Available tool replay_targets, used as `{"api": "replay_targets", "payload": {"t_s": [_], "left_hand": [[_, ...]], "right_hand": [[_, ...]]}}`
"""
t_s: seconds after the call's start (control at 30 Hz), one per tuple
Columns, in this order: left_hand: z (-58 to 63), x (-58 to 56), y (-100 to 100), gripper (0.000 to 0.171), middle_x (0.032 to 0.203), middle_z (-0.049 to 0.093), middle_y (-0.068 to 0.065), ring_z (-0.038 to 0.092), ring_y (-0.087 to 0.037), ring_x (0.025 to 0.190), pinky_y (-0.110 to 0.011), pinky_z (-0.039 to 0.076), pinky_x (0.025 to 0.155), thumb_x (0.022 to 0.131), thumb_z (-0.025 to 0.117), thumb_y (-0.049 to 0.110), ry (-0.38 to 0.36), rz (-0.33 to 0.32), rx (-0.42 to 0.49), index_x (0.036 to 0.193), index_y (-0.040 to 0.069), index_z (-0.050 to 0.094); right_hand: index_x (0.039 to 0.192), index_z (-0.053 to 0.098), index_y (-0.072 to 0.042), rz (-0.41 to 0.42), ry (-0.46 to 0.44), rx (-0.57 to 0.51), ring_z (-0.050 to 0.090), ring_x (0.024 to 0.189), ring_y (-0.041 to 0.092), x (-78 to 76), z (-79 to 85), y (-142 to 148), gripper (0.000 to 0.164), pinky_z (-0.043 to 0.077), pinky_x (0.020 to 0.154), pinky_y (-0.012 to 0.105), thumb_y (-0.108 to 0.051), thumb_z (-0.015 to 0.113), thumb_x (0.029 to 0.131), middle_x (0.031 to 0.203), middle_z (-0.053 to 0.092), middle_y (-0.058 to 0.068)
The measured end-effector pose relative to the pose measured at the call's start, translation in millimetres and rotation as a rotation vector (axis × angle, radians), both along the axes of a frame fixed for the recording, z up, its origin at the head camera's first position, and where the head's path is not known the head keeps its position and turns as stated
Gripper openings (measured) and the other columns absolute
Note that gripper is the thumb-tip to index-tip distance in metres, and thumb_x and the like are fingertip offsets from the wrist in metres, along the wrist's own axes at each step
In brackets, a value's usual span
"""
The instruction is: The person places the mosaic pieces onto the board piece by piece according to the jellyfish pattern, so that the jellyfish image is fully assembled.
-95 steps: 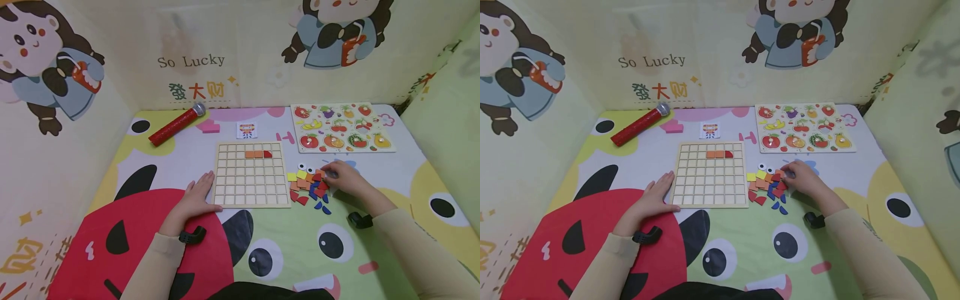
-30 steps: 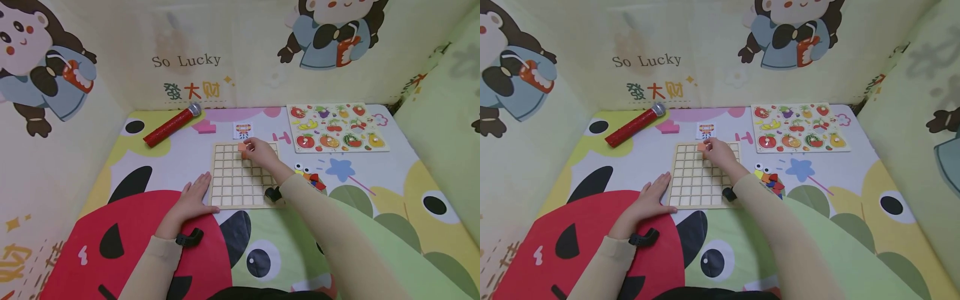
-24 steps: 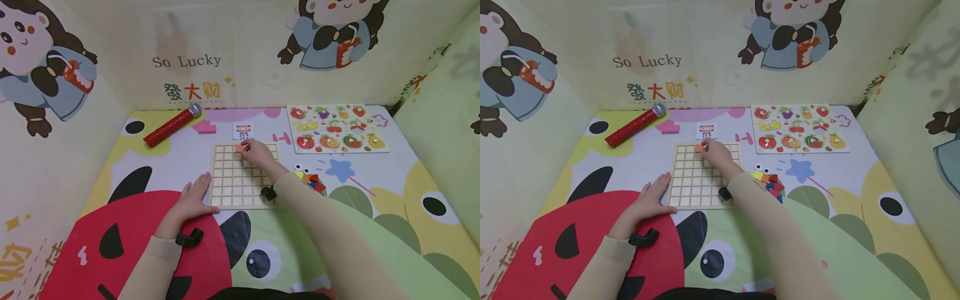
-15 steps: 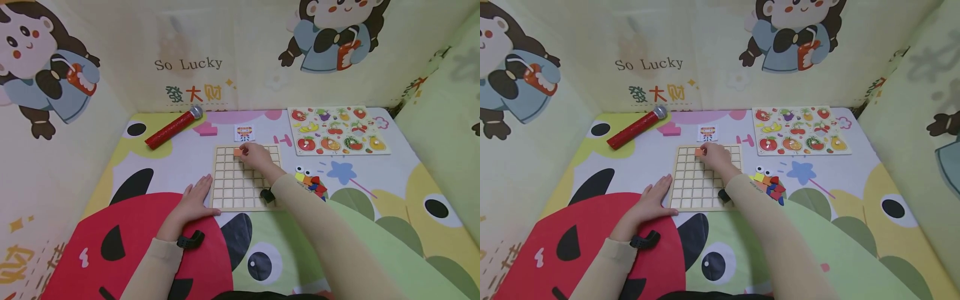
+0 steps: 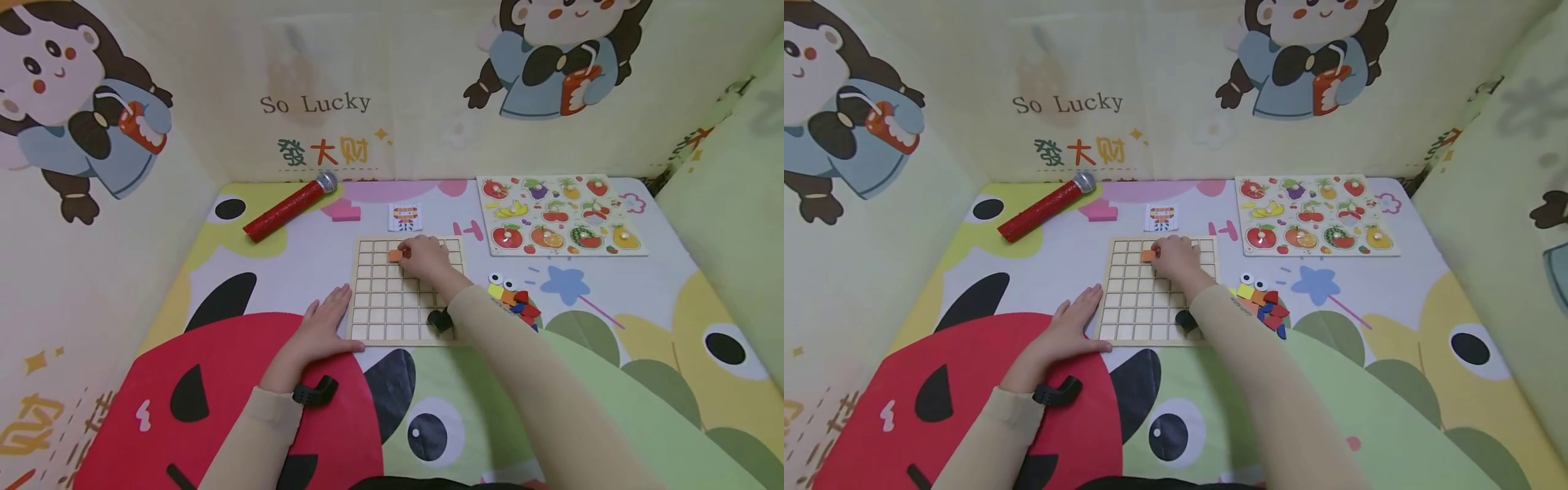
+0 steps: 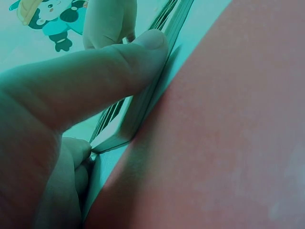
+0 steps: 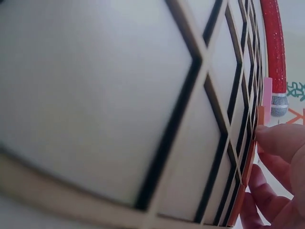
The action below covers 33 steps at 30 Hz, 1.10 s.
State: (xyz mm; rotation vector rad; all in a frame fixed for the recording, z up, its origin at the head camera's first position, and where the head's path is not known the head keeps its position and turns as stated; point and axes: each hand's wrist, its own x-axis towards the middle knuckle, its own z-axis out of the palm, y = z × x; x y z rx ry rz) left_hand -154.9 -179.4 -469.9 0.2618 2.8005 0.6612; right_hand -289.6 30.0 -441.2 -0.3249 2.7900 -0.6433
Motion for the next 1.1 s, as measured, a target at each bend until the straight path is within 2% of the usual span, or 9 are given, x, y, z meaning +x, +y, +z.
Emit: {"api": "replay_targets", "payload": {"t_s": [0.13, 0.33, 0.57, 1.1], "left_hand": [[1.6, 0.9, -0.2, 0.111, 0.153, 0.013, -0.003, 0.012, -0.025, 0.14, -0.058, 0.009, 0.108, 0.061, 0.078, 0.046, -0.012, 0.005, 0.007, 0.147, 0.016, 0.014], [2.3, 2.5, -0.2, 0.111, 0.154, 0.013, -0.003, 0.011, -0.025, 0.141, -0.057, 0.008, 0.109, 0.061, 0.078, 0.046, -0.028, 0.006, 0.006, 0.147, 0.016, 0.013], [2.5, -1.8, 0.6, 0.112, 0.153, 0.013, -0.003, 0.011, -0.025, 0.14, -0.057, 0.008, 0.109, 0.06, 0.078, 0.045, -0.013, -0.002, 0.009, 0.147, 0.016, 0.014], [0.9, -0.8, -0.3, 0.11, 0.153, 0.013, -0.004, 0.012, -0.026, 0.14, -0.057, 0.009, 0.109, 0.062, 0.077, 0.046, -0.008, -0.014, 0.01, 0.147, 0.014, 0.014]], "right_hand": [[0.117, 0.059, -0.024, 0.008, -0.007, 0.012, 0.041, 0.106, 0.026, 0.5, -0.8, 0.8, 0.032, 0.031, 0.091, 0.047, -0.028, 0.055, 0.086, 0.116, 0.053, 0.003], [0.115, 0.06, -0.026, 0.015, -0.001, 0.016, 0.041, 0.104, 0.026, 0.6, -4.9, 0.0, 0.03, 0.03, 0.089, 0.047, -0.031, 0.056, 0.086, 0.112, 0.052, 0.002], [0.114, 0.06, -0.026, -0.002, -0.005, 0.0, 0.039, 0.107, 0.027, -0.5, -0.9, 1.3, 0.029, 0.028, 0.091, 0.049, -0.033, 0.058, 0.085, 0.121, 0.05, 0.003], [0.119, 0.058, -0.027, 0.02, -0.021, -0.005, 0.037, 0.111, 0.028, 0.0, -0.4, 1.6, 0.034, 0.024, 0.096, 0.051, -0.033, 0.058, 0.086, 0.127, 0.048, 0.003]]}}
